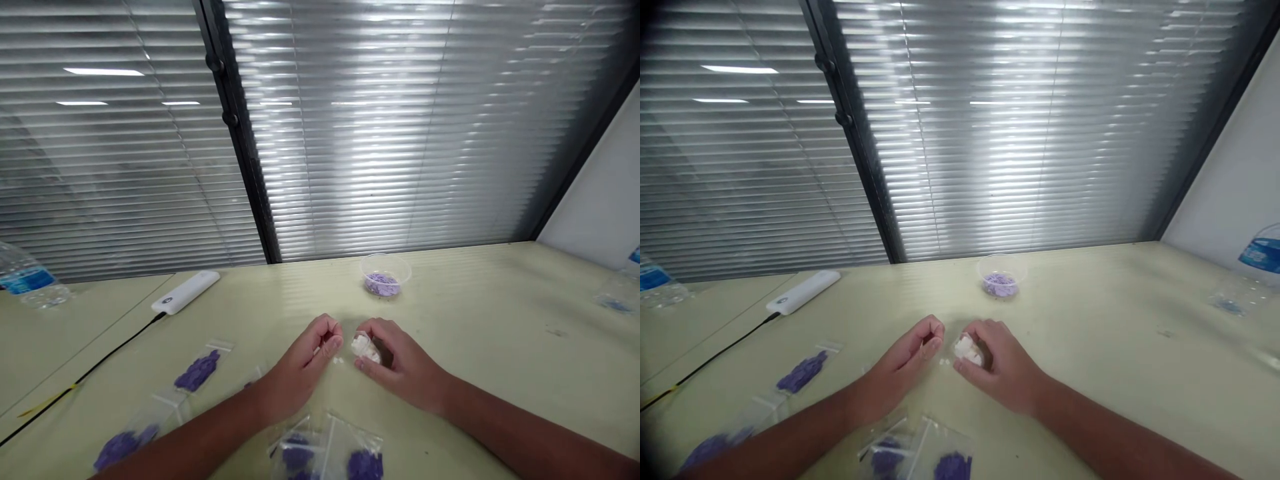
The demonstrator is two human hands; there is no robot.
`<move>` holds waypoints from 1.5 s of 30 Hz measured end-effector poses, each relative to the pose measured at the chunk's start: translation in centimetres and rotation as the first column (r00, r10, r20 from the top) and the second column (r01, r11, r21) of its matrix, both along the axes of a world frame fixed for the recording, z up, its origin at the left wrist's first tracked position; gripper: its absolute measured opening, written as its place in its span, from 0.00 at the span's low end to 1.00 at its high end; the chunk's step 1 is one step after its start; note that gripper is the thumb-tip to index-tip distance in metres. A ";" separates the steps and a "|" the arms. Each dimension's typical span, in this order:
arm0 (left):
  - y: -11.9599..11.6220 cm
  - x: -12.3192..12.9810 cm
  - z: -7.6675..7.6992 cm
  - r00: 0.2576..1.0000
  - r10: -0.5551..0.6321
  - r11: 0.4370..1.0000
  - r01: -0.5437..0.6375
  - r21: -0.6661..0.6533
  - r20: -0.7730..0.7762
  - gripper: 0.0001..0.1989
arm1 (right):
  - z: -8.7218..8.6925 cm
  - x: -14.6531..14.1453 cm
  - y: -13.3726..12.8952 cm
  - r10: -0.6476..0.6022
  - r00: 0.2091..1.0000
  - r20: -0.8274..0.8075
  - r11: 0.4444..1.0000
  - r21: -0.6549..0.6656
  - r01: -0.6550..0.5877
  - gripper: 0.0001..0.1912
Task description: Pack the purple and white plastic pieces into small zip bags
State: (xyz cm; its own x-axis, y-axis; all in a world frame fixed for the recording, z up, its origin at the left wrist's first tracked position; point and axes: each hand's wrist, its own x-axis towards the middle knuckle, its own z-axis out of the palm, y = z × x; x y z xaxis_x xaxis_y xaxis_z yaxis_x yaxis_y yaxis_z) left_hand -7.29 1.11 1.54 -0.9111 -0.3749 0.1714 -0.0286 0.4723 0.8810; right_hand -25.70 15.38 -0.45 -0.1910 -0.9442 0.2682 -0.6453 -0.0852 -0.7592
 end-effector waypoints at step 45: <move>-3.4 0.1 -1.0 0.986 -0.084 0.858 0.145 -0.492 0.144 0.04 | 0.4 -0.3 0.5 0.177 0.984 0.017 0.984 -0.011 -0.177 0.12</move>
